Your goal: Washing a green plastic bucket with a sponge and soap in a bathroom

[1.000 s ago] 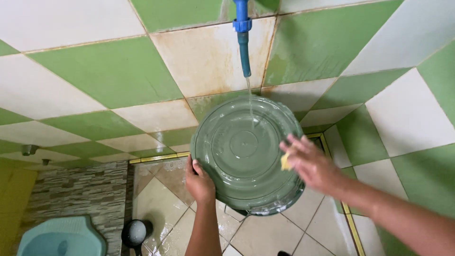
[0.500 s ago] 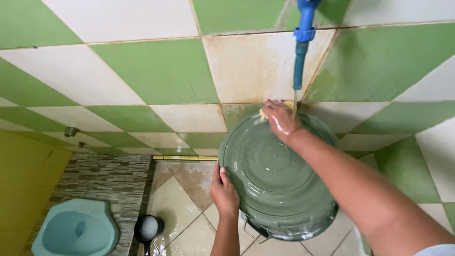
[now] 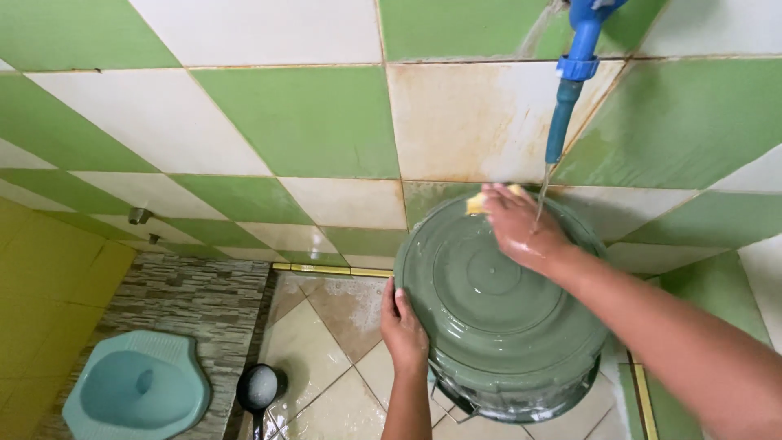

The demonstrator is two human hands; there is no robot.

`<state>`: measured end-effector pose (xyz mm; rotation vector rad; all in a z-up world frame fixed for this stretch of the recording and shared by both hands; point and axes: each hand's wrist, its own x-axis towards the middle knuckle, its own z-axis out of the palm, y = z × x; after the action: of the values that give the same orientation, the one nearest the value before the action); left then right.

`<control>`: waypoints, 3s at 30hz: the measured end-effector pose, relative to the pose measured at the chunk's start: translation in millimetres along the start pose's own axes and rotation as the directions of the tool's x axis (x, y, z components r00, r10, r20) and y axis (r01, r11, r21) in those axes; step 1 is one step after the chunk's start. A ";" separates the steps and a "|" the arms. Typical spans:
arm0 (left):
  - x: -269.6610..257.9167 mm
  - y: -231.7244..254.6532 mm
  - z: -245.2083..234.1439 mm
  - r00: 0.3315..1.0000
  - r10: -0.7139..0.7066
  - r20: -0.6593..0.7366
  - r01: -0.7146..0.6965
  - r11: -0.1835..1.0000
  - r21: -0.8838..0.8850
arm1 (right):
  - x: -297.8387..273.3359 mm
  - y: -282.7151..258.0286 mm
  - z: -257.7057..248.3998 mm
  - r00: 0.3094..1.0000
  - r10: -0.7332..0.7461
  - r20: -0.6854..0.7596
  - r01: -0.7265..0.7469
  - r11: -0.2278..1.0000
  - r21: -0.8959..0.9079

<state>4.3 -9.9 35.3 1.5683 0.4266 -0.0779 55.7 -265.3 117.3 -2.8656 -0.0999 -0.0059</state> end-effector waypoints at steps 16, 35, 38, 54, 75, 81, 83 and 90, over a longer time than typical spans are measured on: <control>-34.0 43.8 -3.0 1.000 0.005 0.013 -0.005 0.999 -0.043 | -26.6 -103.4 34.7 0.944 -0.322 0.070 0.329 0.932 -0.152; -39.8 66.0 -0.1 0.854 -0.458 0.245 0.498 0.590 -0.636 | -185.4 -56.0 -48.3 0.692 -0.706 0.153 0.628 0.693 0.355; -41.1 60.1 0.3 0.840 -0.437 0.321 0.538 0.604 -0.588 | -154.0 -75.8 -8.8 0.677 -0.708 0.200 0.673 0.706 0.220; -21.0 2.5 14.7 0.995 -0.074 -0.060 0.071 0.997 -0.040 | 18.4 -2.3 -0.6 0.989 0.147 0.022 -0.130 0.926 -0.355; -19.3 11.7 13.6 0.996 -0.037 -0.085 0.049 0.989 0.139 | -82.1 33.8 -54.9 0.926 0.372 0.070 -0.376 0.884 0.279; -24.5 17.5 14.4 0.991 -0.070 -0.111 0.074 0.997 0.032 | -92.3 49.5 -27.5 0.946 0.302 -0.120 -0.244 0.903 0.353; -16.4 3.0 15.2 0.991 -0.045 -0.126 0.049 0.998 0.030 | -141.3 19.7 -26.8 0.927 0.316 -0.204 -0.243 0.917 0.316; -20.3 12.1 13.9 0.987 -0.107 -0.121 0.112 0.993 0.039 | -223.5 -99.9 33.8 0.897 0.158 -0.412 -0.321 0.874 -0.364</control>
<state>-7.7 -27.6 52.4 1.5993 0.6088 -0.0796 -174.3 -175.4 108.8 -3.2204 0.3918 -0.5901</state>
